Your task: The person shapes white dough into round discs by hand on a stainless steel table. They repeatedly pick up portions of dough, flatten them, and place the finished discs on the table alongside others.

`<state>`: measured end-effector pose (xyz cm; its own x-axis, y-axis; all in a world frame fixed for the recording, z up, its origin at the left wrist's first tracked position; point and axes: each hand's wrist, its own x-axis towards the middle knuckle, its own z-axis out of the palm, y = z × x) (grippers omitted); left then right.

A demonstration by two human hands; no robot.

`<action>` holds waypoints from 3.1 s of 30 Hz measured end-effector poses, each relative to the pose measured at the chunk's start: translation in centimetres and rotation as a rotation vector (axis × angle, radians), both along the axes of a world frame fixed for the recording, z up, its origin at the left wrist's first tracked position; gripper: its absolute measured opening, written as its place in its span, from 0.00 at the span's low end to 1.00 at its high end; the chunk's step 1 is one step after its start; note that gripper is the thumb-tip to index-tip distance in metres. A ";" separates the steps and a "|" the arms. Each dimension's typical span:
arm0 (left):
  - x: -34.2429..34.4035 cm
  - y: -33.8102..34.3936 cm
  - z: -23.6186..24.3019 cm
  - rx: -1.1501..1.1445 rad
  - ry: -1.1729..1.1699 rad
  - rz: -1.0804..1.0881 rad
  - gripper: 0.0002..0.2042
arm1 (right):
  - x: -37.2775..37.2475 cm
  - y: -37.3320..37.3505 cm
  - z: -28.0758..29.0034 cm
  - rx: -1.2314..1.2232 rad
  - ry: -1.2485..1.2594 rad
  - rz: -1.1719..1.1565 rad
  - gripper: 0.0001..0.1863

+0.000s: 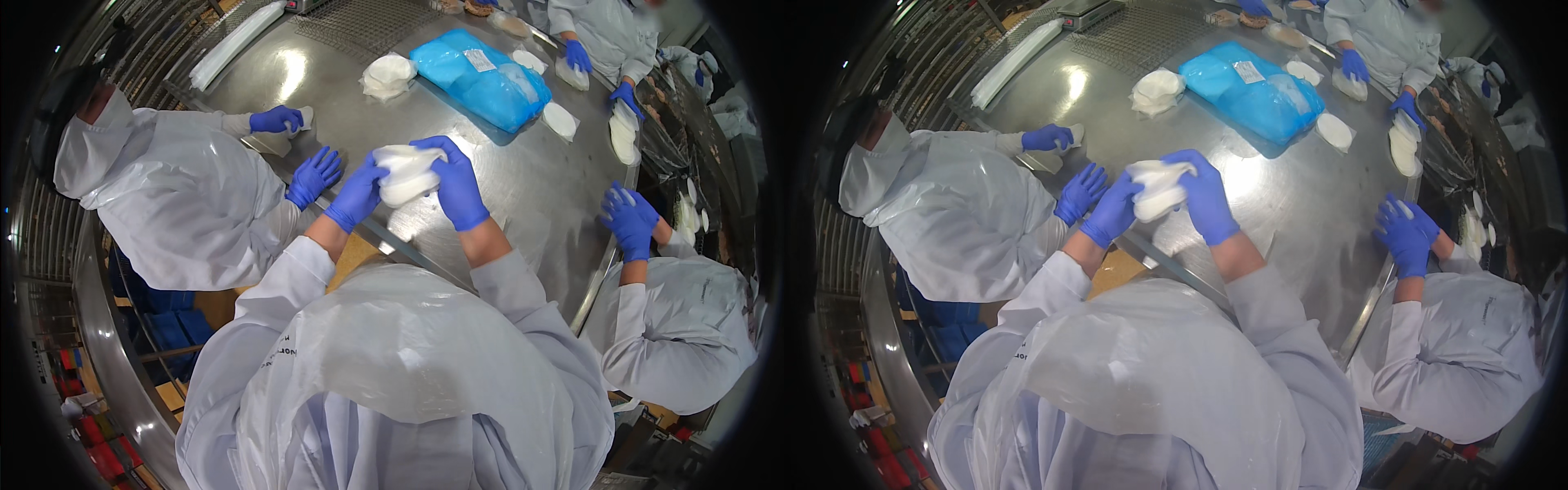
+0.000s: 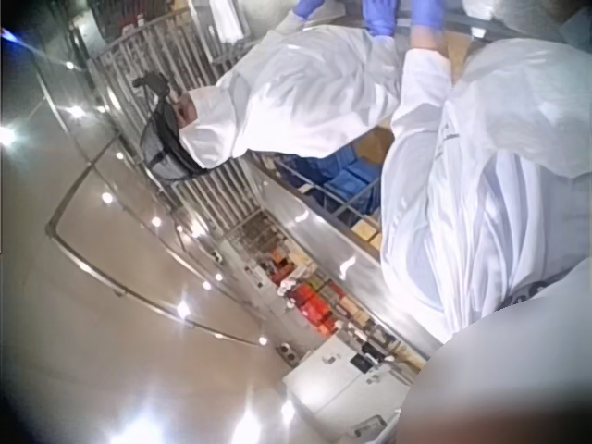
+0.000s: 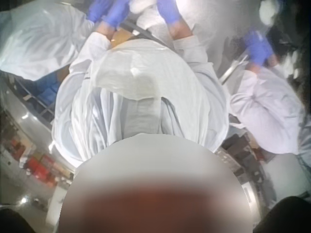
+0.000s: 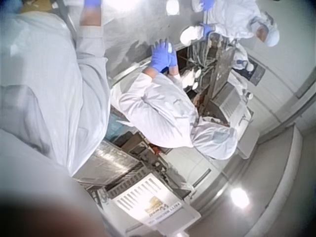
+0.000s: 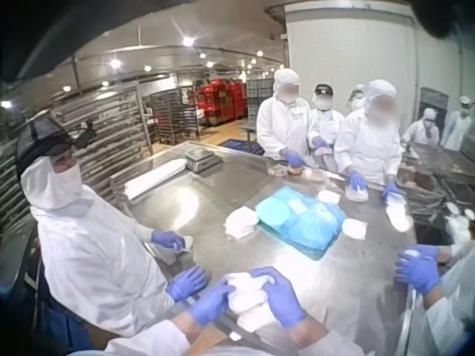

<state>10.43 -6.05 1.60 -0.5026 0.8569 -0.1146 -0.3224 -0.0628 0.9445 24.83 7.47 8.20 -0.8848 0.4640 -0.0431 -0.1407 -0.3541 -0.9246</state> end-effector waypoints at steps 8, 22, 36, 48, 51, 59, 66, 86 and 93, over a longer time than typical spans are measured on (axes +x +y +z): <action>-2.6 -0.8 -5.3 -0.170 -0.459 0.116 0.17 | -3.0 5.7 -16.5 1.209 -0.564 -0.018 0.10; -0.1 -1.4 -2.4 0.033 -0.892 -0.056 0.28 | -0.1 0.1 -7.8 0.050 -0.216 -0.082 0.30; 0.3 -0.2 1.3 -0.079 -0.347 0.221 0.17 | -0.4 0.9 4.0 0.923 0.191 -0.243 0.08; 2.0 -0.9 0.7 -0.344 -0.340 -0.053 0.22 | -1.6 2.2 -9.4 0.000 0.048 0.054 0.17; 1.1 -1.2 0.5 -0.217 -0.054 -0.177 0.21 | -0.2 -0.1 -7.0 -0.410 0.114 -0.019 0.17; 0.4 -1.1 -2.4 -0.240 -0.381 0.188 0.15 | 0.2 0.3 -4.6 1.075 -0.053 -0.314 0.14; 2.2 -1.7 -2.4 -0.433 -0.467 0.191 0.24 | -0.4 7.3 -12.1 0.103 -0.186 -0.041 0.12; 3.9 1.5 1.1 -0.054 -0.398 -0.049 0.22 | 2.1 2.2 -5.6 0.127 0.051 -0.102 0.25; 1.0 1.0 -3.7 -0.181 -0.461 0.124 0.12 | 2.8 0.5 9.2 1.012 0.364 -0.515 0.17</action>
<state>11.39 -5.03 -2.13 -0.4613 0.7403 -0.4891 -0.7085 0.0245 0.7053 27.59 8.02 17.38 -0.4694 0.4465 0.7618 -0.3642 0.6880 -0.6277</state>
